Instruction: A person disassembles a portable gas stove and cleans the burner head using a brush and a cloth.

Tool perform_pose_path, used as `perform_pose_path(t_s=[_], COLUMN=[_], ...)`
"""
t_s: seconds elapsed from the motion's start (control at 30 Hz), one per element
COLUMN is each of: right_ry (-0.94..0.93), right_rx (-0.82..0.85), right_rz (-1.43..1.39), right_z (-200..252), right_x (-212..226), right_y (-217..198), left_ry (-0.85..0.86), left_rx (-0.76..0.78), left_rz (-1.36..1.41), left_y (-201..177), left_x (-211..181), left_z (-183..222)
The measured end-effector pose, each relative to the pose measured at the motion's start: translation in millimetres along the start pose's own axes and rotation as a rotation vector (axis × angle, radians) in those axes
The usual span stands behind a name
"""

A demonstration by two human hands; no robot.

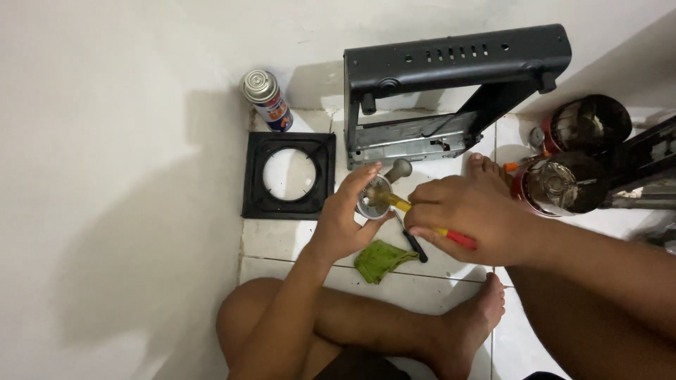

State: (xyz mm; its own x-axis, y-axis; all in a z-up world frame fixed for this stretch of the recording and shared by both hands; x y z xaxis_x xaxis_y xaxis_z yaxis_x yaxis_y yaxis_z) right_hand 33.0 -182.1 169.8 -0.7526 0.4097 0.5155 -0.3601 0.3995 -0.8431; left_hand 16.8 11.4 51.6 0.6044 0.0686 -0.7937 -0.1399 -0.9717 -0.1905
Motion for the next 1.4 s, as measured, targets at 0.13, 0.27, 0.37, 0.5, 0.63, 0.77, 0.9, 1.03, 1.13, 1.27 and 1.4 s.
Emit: perform_pose_path(t_s=[0.13,0.27,0.37,0.5,0.63,0.77,0.9,1.03,1.13,1.27,1.4], right_ry=[0.173,0.691,0.179,0.123,0.081,0.207,0.243,0.287,0.276,0.183,0.235], right_rx=[0.006,-0.031,-0.138,-0.096,-0.153,-0.277,-0.272,-0.27,-0.187,-0.19,-0.249], right_rz=[-0.082,-0.154,0.043,0.094,-0.05,-0.433,-0.54,-0.554,-0.255,-0.081,-0.348], right_z=[11.0,10.9,6.4,-1.3,-0.2,4.0,0.0,1.0,-0.1,-7.8,-4.8], right_x=[-13.8,-5.3,-12.6,-2.0,-3.8,-6.5,-5.3,-8.8,-11.8,-6.7,-8.3], right_y=[18.2,4.6,10.3,1.6,2.7,2.3,2.9,11.2,9.2,1.5,2.0], left_ry=[-0.013,-0.036,-0.052,-0.015,-0.006,-0.034,-0.01,0.032,0.03,0.036,0.042], left_rx=[0.088,0.083,0.043,-0.089,-0.214,-0.233,-0.251,-0.271,-0.261,-0.201,-0.187], left_rz=[-0.094,-0.131,-0.113,-0.082,-0.09,-0.105,-0.07,-0.016,0.032,0.059,0.032], left_y=[-1.0,3.5,5.5,4.4,-8.4,-19.0,-16.9,-8.1,1.5,8.4,7.8], left_x=[0.4,-1.5,4.5,17.6,24.4,25.5,25.1,26.9,24.3,21.4,19.3], left_z=[-1.3,-3.0,-2.0,-0.9,0.6,2.8,0.2,3.1,7.8,10.4,6.6])
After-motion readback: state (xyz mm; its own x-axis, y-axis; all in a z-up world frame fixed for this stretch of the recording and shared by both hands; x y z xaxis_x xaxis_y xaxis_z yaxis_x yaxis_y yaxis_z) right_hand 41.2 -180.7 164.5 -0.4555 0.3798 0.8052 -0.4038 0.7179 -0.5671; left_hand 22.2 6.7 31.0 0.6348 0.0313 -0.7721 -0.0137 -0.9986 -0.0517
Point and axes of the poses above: each hand's wrist, its own z-axis away from the middle knuckle, its own y-axis out of the palm, x = y × z, the point moved 3 cm from there along -z, towards the middle knuckle, and after that the axes turned 6 degrees about z, right-handed, at the moved point
